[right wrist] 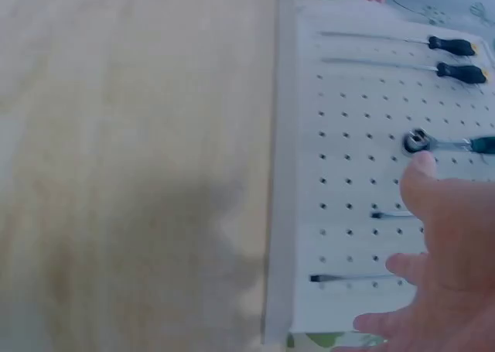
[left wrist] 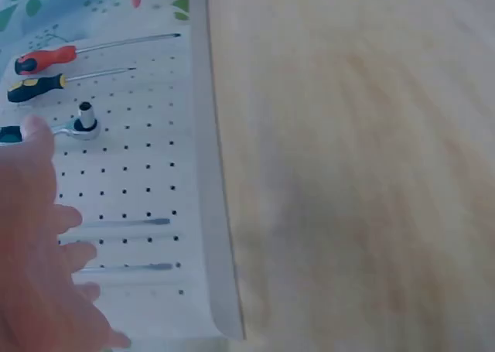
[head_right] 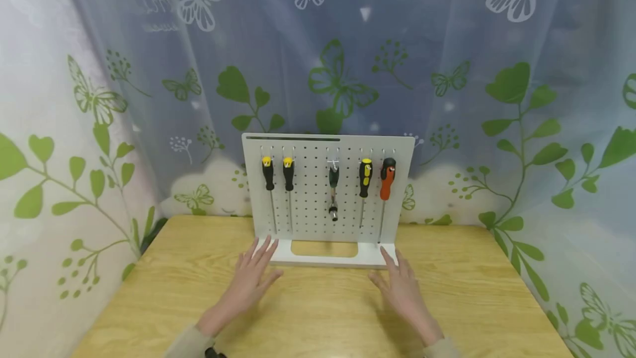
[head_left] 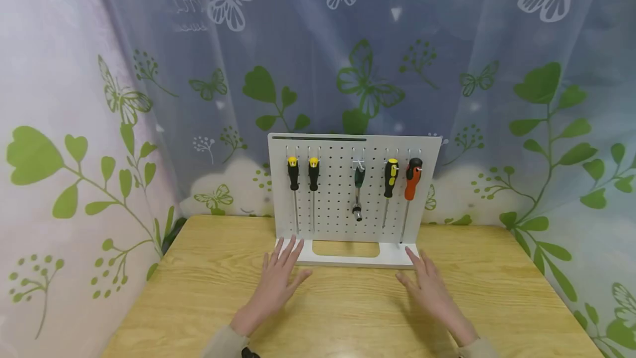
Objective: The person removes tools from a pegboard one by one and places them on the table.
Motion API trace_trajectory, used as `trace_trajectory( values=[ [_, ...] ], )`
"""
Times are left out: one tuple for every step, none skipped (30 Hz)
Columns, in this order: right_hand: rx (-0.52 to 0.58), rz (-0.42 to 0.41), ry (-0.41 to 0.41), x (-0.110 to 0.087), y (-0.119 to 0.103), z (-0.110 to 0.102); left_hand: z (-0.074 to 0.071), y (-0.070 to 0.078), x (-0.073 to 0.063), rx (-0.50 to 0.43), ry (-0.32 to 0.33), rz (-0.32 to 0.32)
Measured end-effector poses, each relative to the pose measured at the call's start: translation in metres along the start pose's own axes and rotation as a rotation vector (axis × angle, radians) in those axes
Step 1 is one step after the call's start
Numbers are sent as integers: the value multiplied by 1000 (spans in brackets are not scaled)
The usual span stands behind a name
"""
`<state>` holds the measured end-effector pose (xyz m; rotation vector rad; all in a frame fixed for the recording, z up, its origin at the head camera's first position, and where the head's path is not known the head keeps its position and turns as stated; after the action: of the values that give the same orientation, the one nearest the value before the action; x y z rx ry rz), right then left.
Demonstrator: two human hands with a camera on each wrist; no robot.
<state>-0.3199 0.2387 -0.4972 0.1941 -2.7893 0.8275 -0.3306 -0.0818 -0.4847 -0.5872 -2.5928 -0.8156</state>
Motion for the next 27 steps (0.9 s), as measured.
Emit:
trace_trajectory(
  values=[
    [25,3,6,2,2,-5,-1,2,4,-25,0,-6],
    [43,6,12,4,4,-11,-1,4,7,-53,0,-13],
    [57,19,5,6,6,-16,-2,6,11,-75,1,-20],
    [63,22,11,9,8,-22,-2,7,14,-103,0,-33],
    [69,25,20,11,9,-29,-2,10,18,-136,4,-42],
    [77,28,25,13,10,-35,-3,12,22,-167,8,-50],
    [83,27,36,16,10,-42,-3,15,26,-197,14,-55],
    [87,31,46,18,10,-48,-3,19,31,-218,16,-57],
    [93,35,57,21,11,-55,-3,23,35,-234,22,-55],
    [104,38,69,24,12,-61,-3,27,39,-250,23,-55],
    [109,44,81,27,12,-67,-3,32,43,-258,26,-43],
    [118,46,94,30,13,-73,-2,37,47,-266,26,-32],
    [132,46,111,33,13,-79,-1,42,50,-273,22,-23],
    [148,45,131,37,14,-84,0,47,53,-280,17,-16],
    [169,41,148,40,14,-90,1,53,57,-289,12,-8],
    [189,34,167,44,14,-95,2,58,60,-299,5,-2],
    [205,24,187,47,13,-99,4,63,63,-307,1,8],
    [224,13,207,51,12,-104,5,67,66,-313,-6,13],
    [235,5,226,55,12,-108,7,72,68,-314,-10,21],
    [245,-2,242,58,11,-112,9,77,70,-315,-13,27],
    [252,-8,254,61,10,-115,11,81,73,-319,-15,37],
    [253,-14,269,64,10,-118,13,86,75,-323,-17,47],
    [257,-19,279,67,9,-121,15,90,77,-331,-17,56],
    [264,-19,286,70,9,-123,17,94,79,-332,-16,66],
    [267,-18,293,73,9,-125,19,98,81,-337,-18,74],
    [270,-22,297,76,9,-126,21,102,83,-343,-22,77],
    [270,-21,297,79,9,-127,23,105,84,-347,-24,82]
  ],
)
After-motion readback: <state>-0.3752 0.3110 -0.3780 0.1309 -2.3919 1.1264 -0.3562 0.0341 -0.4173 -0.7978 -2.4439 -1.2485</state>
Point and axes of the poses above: each hand's wrist, its own x-axis towards the middle knuckle, its own z-axis out of the palm, y = z × x, the point moved 10 cm from there along x, towards the middle knuckle, and after that the axes turned 4 degrees about y, right-handed, at the moved point
